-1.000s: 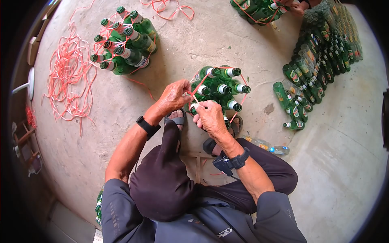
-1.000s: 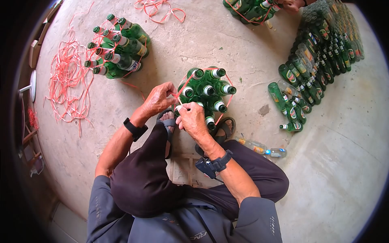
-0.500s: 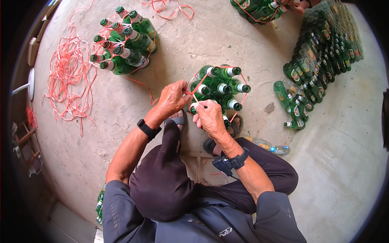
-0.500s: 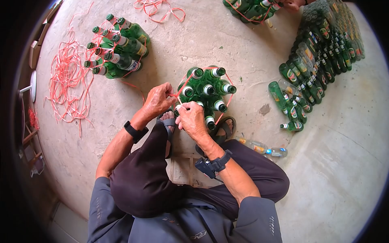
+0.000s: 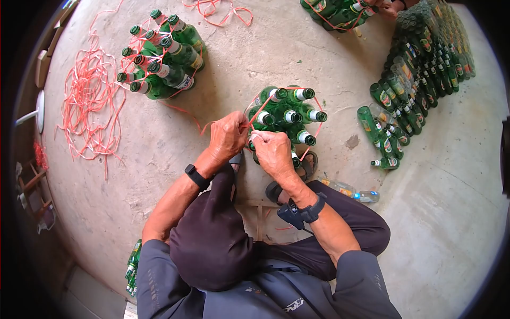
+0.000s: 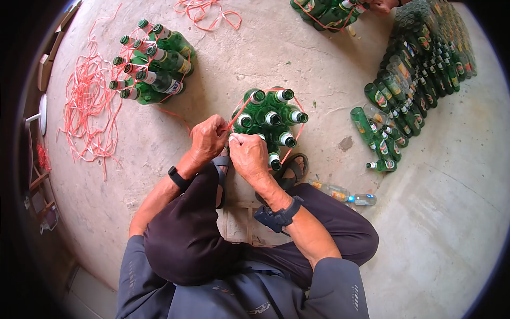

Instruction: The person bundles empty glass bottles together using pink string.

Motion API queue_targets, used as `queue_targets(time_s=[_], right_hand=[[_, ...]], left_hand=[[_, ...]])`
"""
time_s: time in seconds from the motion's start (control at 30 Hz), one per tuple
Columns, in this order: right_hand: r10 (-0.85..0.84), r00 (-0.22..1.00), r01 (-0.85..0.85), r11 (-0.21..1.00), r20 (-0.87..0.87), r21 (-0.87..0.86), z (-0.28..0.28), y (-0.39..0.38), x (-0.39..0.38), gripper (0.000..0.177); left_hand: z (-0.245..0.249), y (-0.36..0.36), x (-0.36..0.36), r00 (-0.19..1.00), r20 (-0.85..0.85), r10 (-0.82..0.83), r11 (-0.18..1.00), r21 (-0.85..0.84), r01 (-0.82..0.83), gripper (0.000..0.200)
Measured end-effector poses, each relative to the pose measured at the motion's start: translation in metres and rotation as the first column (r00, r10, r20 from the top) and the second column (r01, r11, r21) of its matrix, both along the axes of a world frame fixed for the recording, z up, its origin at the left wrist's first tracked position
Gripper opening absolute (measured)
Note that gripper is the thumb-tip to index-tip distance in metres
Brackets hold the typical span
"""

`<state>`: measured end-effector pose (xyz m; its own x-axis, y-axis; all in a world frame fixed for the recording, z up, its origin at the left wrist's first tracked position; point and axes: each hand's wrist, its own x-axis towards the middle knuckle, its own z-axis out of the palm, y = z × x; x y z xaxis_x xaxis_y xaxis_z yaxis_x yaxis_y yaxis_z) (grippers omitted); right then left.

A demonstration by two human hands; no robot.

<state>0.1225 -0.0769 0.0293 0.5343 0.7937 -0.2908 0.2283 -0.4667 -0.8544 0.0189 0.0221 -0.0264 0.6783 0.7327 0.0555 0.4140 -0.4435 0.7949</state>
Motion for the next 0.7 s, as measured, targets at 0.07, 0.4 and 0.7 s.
queue_targets(time_s=[0.07, 0.4, 0.7], right_hand=[[-0.008, 0.998, 0.001, 0.994, -0.058, -0.105, -0.005, 0.006, 0.007, 0.024], [0.057, 0.997, -0.035, 0.929, 0.049, -0.37, -0.017, 0.035, 0.003, 0.03], [0.03, 0.966, 0.06, 0.939, 0.256, -0.337, -0.003, 0.033, -0.009, 0.019]], left_hand=[[0.0, -0.001, 0.0, 0.998, 0.063, -0.013, 0.996, 0.089, 0.007, 0.016], [-0.007, 0.0, -0.003, 0.989, 0.117, -0.087, 0.985, 0.157, 0.068, 0.014], [-0.004, -0.002, -0.008, 0.981, 0.173, -0.086, 0.994, 0.078, 0.073, 0.016]])
